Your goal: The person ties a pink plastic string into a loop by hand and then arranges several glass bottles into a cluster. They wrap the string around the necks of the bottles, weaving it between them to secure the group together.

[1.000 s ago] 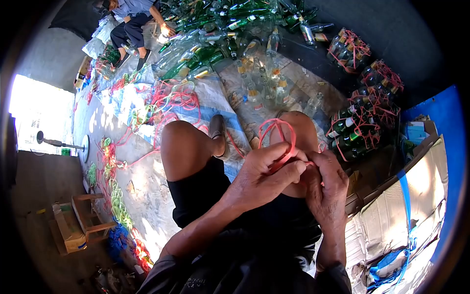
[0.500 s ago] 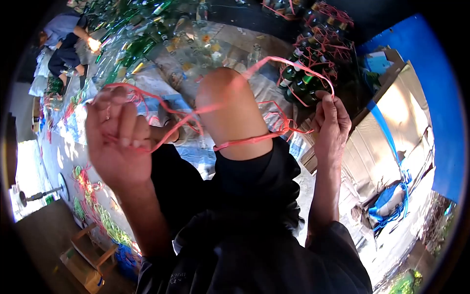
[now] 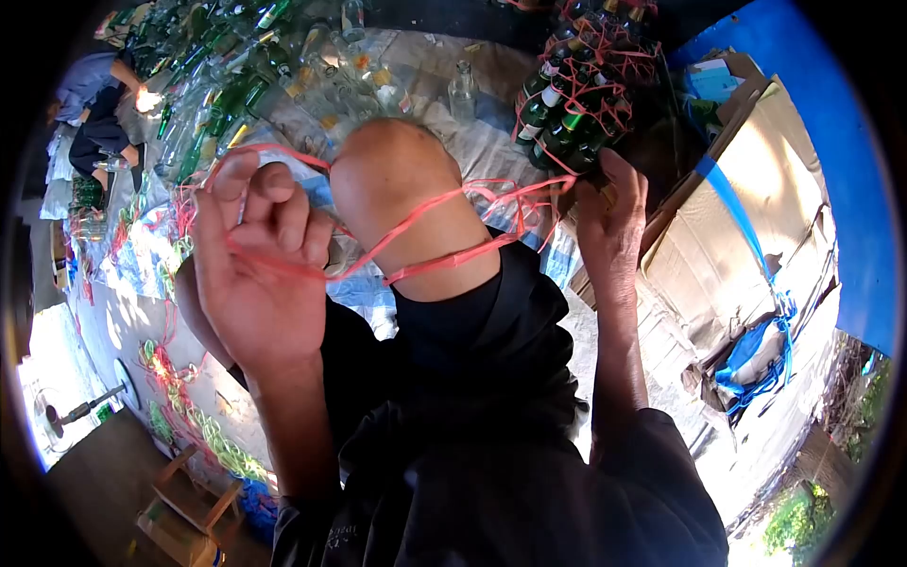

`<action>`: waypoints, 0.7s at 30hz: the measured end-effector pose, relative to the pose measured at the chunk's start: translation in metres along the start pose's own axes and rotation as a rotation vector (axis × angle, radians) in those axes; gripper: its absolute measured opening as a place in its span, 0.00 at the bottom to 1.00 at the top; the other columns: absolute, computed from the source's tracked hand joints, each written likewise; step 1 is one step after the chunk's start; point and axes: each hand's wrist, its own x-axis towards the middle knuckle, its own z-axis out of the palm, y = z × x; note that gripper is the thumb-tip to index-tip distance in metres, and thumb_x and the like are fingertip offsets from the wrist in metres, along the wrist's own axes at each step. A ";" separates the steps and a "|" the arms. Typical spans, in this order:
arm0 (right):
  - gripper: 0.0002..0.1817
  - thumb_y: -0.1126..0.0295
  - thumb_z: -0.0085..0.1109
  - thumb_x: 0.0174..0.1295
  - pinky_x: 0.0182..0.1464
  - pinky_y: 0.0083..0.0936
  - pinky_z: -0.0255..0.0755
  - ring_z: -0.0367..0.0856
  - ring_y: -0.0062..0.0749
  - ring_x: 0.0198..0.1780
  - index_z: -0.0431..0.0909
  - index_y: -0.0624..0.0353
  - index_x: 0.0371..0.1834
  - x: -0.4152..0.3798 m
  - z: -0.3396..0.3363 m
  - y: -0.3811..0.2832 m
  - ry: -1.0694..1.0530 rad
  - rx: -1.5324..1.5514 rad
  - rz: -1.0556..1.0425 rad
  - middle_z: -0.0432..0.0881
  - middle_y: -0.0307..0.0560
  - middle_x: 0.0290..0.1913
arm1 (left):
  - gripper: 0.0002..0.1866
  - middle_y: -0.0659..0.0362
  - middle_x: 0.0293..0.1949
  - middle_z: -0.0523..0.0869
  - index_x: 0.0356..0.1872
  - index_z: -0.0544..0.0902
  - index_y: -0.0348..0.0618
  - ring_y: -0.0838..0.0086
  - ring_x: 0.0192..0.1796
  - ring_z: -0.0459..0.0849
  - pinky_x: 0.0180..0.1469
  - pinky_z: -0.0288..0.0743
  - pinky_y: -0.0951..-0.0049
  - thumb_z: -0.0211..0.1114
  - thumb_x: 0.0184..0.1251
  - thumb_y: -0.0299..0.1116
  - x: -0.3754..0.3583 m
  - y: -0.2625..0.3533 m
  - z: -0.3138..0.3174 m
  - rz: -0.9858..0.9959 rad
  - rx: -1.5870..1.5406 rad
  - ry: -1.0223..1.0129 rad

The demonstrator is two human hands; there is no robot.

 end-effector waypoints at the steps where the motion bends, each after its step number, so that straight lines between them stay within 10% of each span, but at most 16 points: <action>1: 0.18 0.79 0.62 0.68 0.55 0.28 0.81 0.87 0.34 0.50 0.81 0.64 0.61 0.000 0.003 -0.020 -0.142 0.104 0.060 0.85 0.50 0.47 | 0.27 0.57 0.48 0.85 0.66 0.78 0.38 0.78 0.34 0.68 0.38 0.65 0.74 0.45 0.90 0.51 0.001 -0.004 -0.003 -0.026 -0.020 -0.004; 3: 0.18 0.80 0.63 0.66 0.55 0.31 0.81 0.86 0.36 0.52 0.81 0.64 0.60 -0.003 0.003 -0.058 -0.419 0.306 0.199 0.83 0.52 0.49 | 0.26 0.59 0.47 0.85 0.66 0.78 0.40 0.79 0.34 0.70 0.39 0.68 0.73 0.43 0.90 0.51 0.003 -0.007 -0.002 -0.033 0.024 0.028; 5: 0.19 0.80 0.66 0.62 0.54 0.32 0.82 0.86 0.41 0.51 0.82 0.63 0.57 -0.006 0.007 -0.077 -0.602 0.230 -0.093 0.82 0.54 0.50 | 0.26 0.60 0.47 0.85 0.66 0.78 0.42 0.79 0.34 0.72 0.40 0.70 0.73 0.43 0.90 0.51 0.007 -0.007 -0.002 -0.022 0.055 0.039; 21: 0.15 0.80 0.74 0.54 0.44 0.37 0.84 0.86 0.48 0.42 0.84 0.60 0.44 -0.014 0.004 -0.098 -0.633 0.116 -0.317 0.83 0.49 0.44 | 0.27 0.56 0.48 0.85 0.66 0.79 0.37 0.77 0.37 0.69 0.41 0.67 0.71 0.47 0.89 0.51 0.012 0.012 -0.016 0.042 0.068 0.027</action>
